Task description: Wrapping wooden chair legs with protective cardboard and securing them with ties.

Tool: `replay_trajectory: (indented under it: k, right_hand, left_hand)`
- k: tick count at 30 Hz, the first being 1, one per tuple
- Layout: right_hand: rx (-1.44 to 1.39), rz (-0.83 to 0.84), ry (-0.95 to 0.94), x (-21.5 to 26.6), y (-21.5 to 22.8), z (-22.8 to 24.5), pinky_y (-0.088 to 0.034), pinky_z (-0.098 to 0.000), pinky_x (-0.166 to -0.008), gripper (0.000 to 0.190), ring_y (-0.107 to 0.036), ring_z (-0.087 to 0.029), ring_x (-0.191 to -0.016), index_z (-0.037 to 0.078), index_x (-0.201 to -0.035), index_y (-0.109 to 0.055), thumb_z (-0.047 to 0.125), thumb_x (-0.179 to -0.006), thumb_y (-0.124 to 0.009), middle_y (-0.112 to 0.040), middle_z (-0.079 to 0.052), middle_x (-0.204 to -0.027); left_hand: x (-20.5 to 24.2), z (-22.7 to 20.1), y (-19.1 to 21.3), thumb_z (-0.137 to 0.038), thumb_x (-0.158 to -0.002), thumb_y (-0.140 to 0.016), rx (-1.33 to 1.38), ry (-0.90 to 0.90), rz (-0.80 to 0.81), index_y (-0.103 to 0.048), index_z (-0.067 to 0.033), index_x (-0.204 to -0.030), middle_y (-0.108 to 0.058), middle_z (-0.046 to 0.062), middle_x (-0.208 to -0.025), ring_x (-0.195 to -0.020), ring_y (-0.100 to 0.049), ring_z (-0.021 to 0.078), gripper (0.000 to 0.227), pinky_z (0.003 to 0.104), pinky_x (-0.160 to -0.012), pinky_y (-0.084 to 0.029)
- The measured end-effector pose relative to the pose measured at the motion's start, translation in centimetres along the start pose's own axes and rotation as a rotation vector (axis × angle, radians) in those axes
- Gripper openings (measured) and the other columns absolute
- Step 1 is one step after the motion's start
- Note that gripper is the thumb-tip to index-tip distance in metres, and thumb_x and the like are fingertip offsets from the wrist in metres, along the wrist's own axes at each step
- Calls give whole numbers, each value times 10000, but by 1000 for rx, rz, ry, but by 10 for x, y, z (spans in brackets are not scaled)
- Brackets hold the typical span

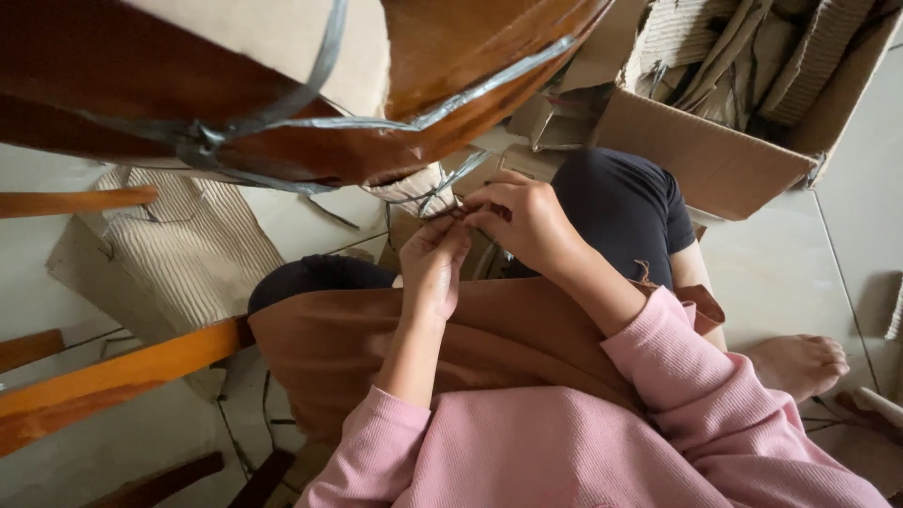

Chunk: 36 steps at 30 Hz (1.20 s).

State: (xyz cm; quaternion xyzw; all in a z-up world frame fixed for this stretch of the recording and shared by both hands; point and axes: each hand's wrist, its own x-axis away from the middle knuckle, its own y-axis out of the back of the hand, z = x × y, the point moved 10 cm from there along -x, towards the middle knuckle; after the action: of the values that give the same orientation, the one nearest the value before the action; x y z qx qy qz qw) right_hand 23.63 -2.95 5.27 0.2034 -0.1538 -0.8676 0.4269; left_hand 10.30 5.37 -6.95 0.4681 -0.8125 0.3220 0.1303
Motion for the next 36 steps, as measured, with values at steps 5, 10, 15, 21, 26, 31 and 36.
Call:
replay_trajectory:
  k: [5, 10, 15, 21, 26, 31, 36]
  right_hand:
    - [-8, -9, -69, 1, 2, 6, -580, -318, -578, 130, -725, -258, -708, 11, -998, -781, 68, -885, -811, -697, -130, -880]
    - [42, -6, -76, 2, -1, 12, -602, -340, -604, 98, -745, -291, -734, 19, -965, -786, 29, -869, -803, -713, -137, -867]
    - [211, 4, -67, 3, -3, 13, -619, -354, -629, 101, -756, -283, -768, 55, -982, -778, 37, -882, -784, -728, -111, -871]
    - [65, -47, -177, 4, -10, -3, -620, -334, -648, 139, -756, -287, -783, 63, -959, -773, 3, -834, -787, -731, -112, -841]
    - [-70, -58, -331, 9, -11, -15, -611, -328, -648, 149, -761, -243, -775, 89, -958, -797, 29, -825, -764, -762, -109, -833]
    - [-277, -62, -494, 19, -18, -26, -601, -289, -665, 210, -690, -110, -699, 59, -1013, -815, 68, -857, -675, -770, -116, -799]
    - [-330, -123, -468, 17, -20, -29, -598, -284, -642, 187, -722, -127, -715, -4, -1019, -793, 87, -859, -756, -768, -130, -790]
  left_hand:
    - [-7, 4, 11, 32, -895, -740, 66, 45, -8, -714, 76, -979, -678, 176, -894, -848, -701, 231, 98, 447, -925, -613]
    - [1, -4, 10, -52, -888, -796, -6, 46, -58, -752, 72, -987, -738, 214, -918, -904, -745, 289, 164, 511, -938, -607]
    - [1, -1, 20, -216, -857, -841, -281, 37, -109, -805, -133, -975, -731, -5, -871, -841, -674, 69, 149, 279, -882, -588]
    - [5, -2, 13, -176, -858, -830, -145, 67, -98, -790, -123, -911, -672, 24, -780, -779, -636, 88, 85, 230, -811, -565]
    - [15, -13, 3, -180, -869, -825, -161, 74, -88, -786, -101, -920, -648, 17, -782, -774, -594, 75, 102, 208, -780, -545]
    - [16, -13, 7, -173, -881, -809, -234, 36, -97, -803, -106, -978, -702, 11, -832, -788, -634, 63, 118, 178, -755, -544]
    - [14, -12, 12, -139, -856, -829, -319, 5, -126, -814, -110, -1009, -714, 2, -818, -741, -614, 38, 156, 175, -735, -568]
